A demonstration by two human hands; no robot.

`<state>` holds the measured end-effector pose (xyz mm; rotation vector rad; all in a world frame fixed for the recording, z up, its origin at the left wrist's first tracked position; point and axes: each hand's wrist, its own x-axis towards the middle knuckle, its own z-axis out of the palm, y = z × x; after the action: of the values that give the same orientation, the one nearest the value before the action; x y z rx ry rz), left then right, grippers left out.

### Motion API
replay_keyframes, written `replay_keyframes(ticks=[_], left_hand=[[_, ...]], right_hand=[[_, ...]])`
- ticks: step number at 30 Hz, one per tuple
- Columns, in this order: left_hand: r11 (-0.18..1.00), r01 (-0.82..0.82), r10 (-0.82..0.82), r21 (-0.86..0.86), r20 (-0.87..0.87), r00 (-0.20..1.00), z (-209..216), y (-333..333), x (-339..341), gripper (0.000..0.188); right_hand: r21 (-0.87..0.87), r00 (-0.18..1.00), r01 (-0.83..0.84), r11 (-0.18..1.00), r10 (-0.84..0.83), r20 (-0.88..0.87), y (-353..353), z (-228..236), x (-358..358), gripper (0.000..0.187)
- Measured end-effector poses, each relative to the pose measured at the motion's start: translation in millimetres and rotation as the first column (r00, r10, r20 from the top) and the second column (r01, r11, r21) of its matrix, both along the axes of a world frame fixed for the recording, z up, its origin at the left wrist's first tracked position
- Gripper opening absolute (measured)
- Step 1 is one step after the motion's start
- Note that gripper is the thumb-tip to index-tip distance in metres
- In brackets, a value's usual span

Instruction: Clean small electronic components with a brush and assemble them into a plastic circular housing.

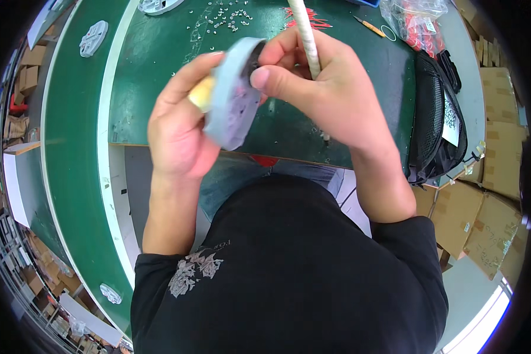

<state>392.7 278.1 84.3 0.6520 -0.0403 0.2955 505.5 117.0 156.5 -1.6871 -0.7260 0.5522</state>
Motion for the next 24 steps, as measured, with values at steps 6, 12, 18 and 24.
replay_keyframes(ticks=[6, 12, 18, 24], left_hand=[[0.918, -0.364, 0.372, 0.156, -0.022, 0.928, -12.9, 83.9, -40.8, 0.039], [0.018, -0.301, 0.922, 0.953, 0.100, 0.374, -59.2, 241.5, -71.3, 0.034], [-0.178, 0.487, 0.970, 0.855, 0.070, 0.232, -80.5, 339.8, -107.1, 0.039], [-0.513, 0.410, 0.840, 0.754, 0.342, 0.421, -65.9, 331.4, -59.9, 0.057]], right_hand=[[-0.188, 0.857, 0.203, 0.961, -0.082, 0.508, -32.9, -5.7, 61.8, 0.016], [-0.482, 0.759, 0.318, 0.816, 0.085, 0.645, -25.3, -42.2, 97.2, 0.021], [-0.442, 0.704, 0.359, 0.822, 0.072, 0.707, 2.4, -43.7, 93.6, 0.021], [-0.593, 0.696, 0.334, 0.732, 0.233, 0.679, 22.1, -41.9, 91.8, 0.020]])
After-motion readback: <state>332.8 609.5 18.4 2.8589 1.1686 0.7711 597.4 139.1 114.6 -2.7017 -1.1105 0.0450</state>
